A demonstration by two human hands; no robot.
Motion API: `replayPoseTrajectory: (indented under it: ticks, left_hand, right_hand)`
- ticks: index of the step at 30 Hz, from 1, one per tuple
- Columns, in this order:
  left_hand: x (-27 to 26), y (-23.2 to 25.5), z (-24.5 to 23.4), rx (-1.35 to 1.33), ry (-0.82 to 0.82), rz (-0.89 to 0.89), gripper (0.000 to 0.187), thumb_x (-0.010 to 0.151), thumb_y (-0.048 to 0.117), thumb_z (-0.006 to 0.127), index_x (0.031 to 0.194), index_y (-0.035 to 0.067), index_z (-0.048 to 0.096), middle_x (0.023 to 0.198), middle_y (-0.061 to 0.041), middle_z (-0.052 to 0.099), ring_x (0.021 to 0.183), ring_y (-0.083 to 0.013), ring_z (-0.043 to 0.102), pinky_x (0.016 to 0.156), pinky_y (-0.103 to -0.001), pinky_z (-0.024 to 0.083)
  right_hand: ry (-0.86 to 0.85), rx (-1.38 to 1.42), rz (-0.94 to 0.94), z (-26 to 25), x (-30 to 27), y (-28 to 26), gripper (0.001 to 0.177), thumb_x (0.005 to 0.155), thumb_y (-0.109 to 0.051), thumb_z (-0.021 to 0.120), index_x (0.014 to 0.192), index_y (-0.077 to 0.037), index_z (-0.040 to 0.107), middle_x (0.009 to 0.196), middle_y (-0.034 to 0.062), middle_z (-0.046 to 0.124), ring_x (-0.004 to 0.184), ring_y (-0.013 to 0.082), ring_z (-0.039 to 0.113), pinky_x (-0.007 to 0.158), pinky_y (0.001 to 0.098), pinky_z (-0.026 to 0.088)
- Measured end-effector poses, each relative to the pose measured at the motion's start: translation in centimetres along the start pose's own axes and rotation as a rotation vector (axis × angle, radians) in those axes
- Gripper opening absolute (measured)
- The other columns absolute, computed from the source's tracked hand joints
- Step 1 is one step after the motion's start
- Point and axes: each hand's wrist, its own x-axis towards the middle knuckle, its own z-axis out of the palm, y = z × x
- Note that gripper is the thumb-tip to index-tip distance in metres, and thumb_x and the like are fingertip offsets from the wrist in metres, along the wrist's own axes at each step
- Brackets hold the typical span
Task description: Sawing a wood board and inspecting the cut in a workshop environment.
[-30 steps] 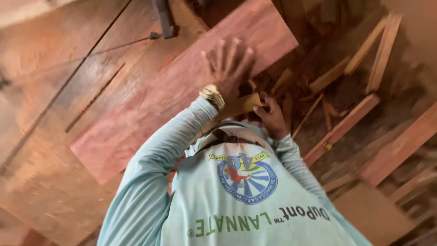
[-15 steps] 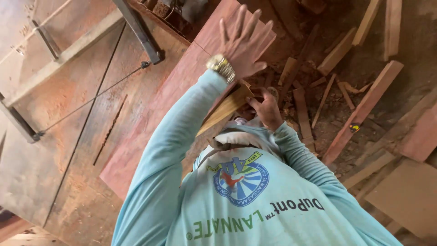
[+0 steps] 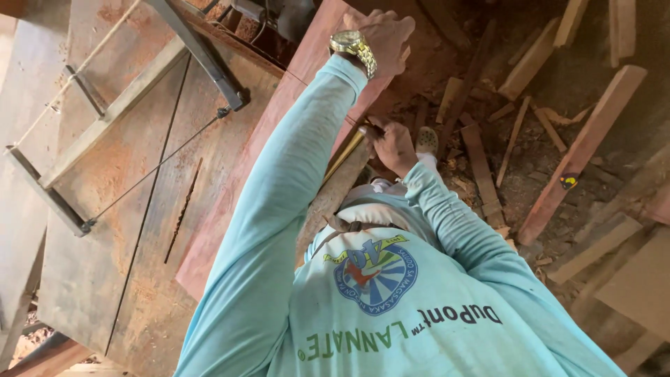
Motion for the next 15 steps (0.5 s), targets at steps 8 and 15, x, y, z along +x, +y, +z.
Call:
replayPoseTrajectory:
  ticks: [8,15]
  left_hand:
    - [0.4,0.0,0.4,0.002,0.035,0.009,0.029,0.087,0.028,0.073,0.113,0.018,0.064,0.113,-0.006,0.061,0.115,-0.0328,0.056,0.080,-0.070,0.039]
    - [-0.9,0.0,-1.6,-0.062,-0.020,-0.016,0.027,0.091,0.026,0.071,0.114,0.015,0.066,0.113,-0.006,0.063,0.121,-0.0324,0.054,0.092,-0.071,0.039]
  right_hand:
    - [-0.095,0.132,-0.076,0.1,-0.3,-2.6,0.016,0.097,0.003,0.059,0.112,0.001,0.061,0.099,0.0063,0.068,0.080,0.0162,0.071,0.064,0.0342,0.066]
    - [-0.182,0.240,-0.060,0.2,1.6,0.4,0.014,0.100,0.003,0.053,0.113,0.001,0.057,0.096,0.0079,0.064,0.080,0.0180,0.069,0.072,0.0356,0.066]
